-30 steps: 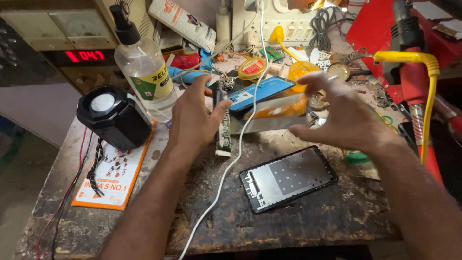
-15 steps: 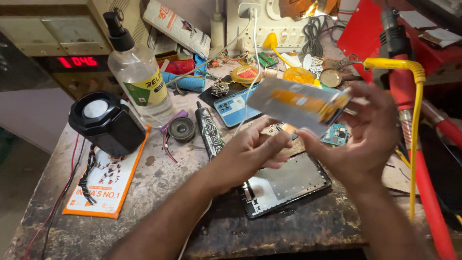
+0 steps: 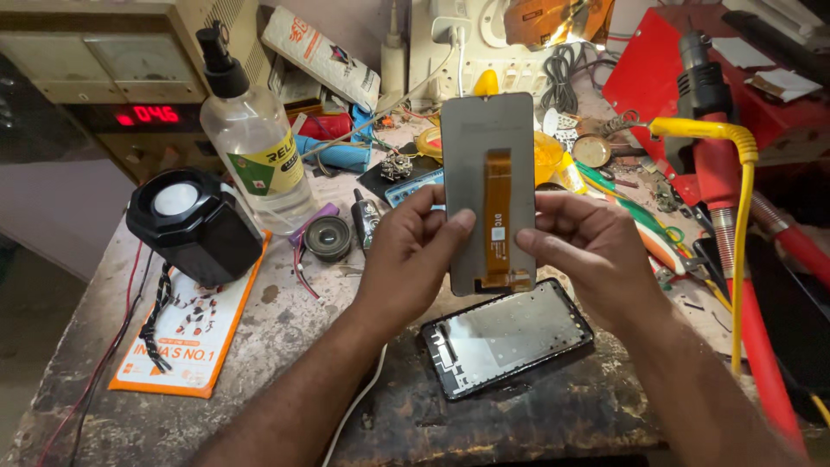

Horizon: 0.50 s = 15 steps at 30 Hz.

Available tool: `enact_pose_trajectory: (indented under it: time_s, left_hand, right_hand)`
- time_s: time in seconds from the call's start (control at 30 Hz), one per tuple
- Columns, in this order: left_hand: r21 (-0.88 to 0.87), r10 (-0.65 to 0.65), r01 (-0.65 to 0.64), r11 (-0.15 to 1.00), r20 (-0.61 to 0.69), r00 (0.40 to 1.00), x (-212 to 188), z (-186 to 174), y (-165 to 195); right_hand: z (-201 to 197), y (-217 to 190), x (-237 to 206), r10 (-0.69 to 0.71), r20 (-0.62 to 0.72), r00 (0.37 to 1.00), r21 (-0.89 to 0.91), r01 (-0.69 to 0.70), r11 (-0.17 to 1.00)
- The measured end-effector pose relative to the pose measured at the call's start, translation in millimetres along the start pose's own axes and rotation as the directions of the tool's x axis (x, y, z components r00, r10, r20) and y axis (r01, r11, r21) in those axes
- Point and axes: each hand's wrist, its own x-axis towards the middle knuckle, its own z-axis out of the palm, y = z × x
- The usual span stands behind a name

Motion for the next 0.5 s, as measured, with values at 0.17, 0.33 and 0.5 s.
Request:
enact_pose_trajectory:
  time_s: [0.17,0.33,0.5]
  left_hand:
    - [-0.022,-0.129,0.130,0.991,0.044,0.991,-1,-4,2]
    - [0.027,-0.130,0.130,0.991,0.000,0.991,2,-5,-4]
    - [0.016,-0.109,0.109,0.994,-0.008,0.994,2,-6,-8]
  right_hand:
    - [-10,13,10,0.020,-0.045,0.999,0.046,-0.018,0.999]
    - [-7,4,21,0.180,-0.112,0.977,0.257,-0.146,0.955]
    - [7,2,14,-0.013,-0.126,0.992,0.025,0.016,1.000]
